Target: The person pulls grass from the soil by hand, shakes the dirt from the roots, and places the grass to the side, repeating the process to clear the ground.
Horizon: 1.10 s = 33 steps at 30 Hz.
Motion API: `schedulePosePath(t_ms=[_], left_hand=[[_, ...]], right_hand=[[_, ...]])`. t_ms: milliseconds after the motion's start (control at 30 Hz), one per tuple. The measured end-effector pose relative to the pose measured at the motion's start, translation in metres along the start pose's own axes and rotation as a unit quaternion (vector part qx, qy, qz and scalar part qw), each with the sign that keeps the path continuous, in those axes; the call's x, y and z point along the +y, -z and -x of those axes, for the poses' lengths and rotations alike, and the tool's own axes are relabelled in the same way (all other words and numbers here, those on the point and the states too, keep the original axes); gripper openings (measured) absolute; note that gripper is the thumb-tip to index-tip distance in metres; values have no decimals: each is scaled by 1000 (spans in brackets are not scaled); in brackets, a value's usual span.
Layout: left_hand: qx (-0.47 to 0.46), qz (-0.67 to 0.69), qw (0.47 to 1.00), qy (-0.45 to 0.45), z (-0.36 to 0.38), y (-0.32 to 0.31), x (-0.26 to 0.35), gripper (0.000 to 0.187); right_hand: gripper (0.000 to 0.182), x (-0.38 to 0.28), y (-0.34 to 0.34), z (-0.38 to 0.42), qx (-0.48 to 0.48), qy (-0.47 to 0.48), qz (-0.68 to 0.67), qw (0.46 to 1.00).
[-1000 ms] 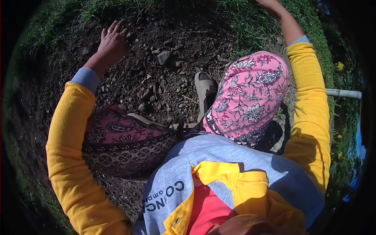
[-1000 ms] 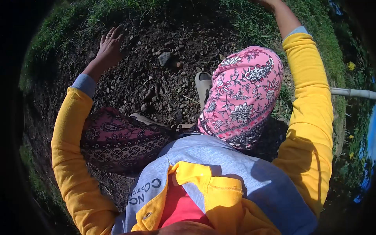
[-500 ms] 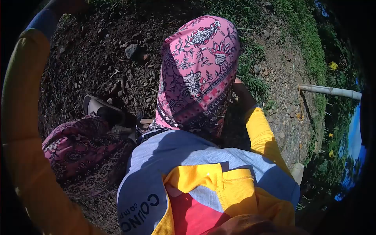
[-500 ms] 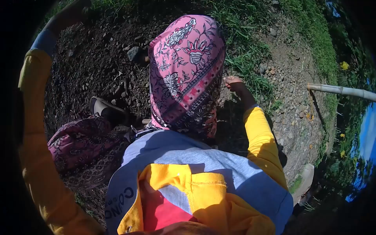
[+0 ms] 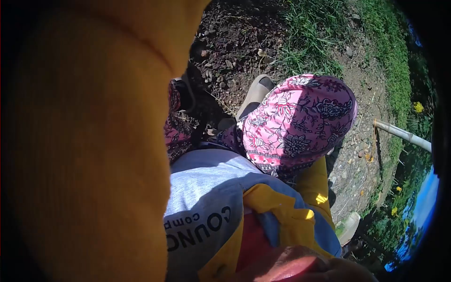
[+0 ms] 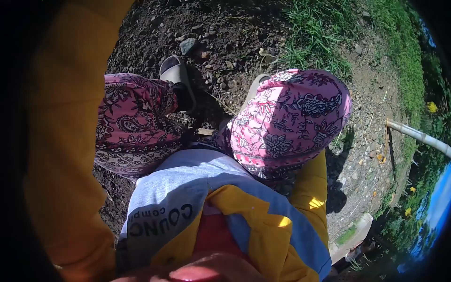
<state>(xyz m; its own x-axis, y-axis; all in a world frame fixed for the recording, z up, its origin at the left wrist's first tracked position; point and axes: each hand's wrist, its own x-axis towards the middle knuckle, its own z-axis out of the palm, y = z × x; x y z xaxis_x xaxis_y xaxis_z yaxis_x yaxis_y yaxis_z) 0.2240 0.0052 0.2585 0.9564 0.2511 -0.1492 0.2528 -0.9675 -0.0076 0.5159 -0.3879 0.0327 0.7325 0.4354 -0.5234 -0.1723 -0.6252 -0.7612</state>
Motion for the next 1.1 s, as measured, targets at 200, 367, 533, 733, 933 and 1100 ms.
schedulePosePath(t_ms=[200,367,533,733,933,1100], left_hand=[[26,19,996,-78,-71,-22,47,38],[47,26,991,-125,-126,-48,62,37],[55,22,984,-171,-154,-65,69,36],[70,36,973,-217,-177,-69,105,35],[105,-19,967,-233,-212,-65,81,34],[5,-20,987,-157,-221,-117,95,37]], right_hand=[[18,-17,-3,-60,-43,-11,9,999],[13,-33,-8,-57,-26,77,80,993],[15,-33,-3,-80,17,84,152,985],[17,-38,-12,-91,23,76,152,985],[20,-39,-15,-93,61,75,201,975],[23,-15,3,-98,81,75,210,971]])
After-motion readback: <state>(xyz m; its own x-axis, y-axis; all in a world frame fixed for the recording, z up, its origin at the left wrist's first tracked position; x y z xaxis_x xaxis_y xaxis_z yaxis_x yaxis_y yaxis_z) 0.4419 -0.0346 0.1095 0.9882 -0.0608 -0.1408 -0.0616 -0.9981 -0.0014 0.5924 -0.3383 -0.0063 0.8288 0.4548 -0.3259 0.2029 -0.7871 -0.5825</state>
